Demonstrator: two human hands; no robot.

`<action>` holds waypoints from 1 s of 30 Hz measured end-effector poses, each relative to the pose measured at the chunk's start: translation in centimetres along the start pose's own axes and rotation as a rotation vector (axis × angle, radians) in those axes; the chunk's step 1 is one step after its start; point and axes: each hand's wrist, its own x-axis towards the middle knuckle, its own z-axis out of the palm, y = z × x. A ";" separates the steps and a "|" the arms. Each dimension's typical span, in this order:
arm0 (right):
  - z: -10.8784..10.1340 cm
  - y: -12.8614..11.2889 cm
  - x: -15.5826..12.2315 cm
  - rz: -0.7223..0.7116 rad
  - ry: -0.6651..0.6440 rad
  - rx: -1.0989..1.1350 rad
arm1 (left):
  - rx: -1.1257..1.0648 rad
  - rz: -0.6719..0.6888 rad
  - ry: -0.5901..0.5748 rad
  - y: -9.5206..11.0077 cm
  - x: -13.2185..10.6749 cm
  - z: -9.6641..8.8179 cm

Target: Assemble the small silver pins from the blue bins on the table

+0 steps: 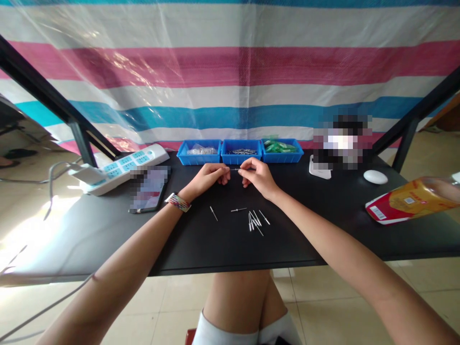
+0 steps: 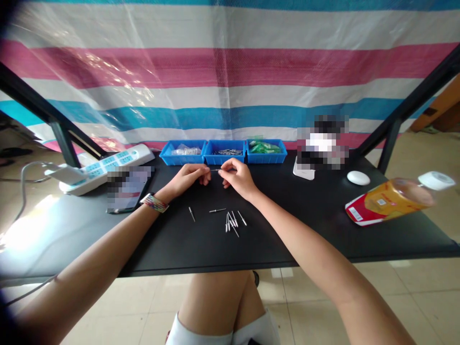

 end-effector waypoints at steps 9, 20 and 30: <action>0.1 0.1 0.0 -0.017 0.009 -0.025 | -0.027 -0.017 -0.011 -0.4 0.1 0.0; 0.2 -0.2 -0.1 0.006 0.012 0.025 | 0.016 0.010 0.075 -0.3 0.0 0.2; 0.2 -0.2 -0.2 -0.038 0.024 -0.035 | -0.051 -0.031 0.056 -0.3 0.0 0.1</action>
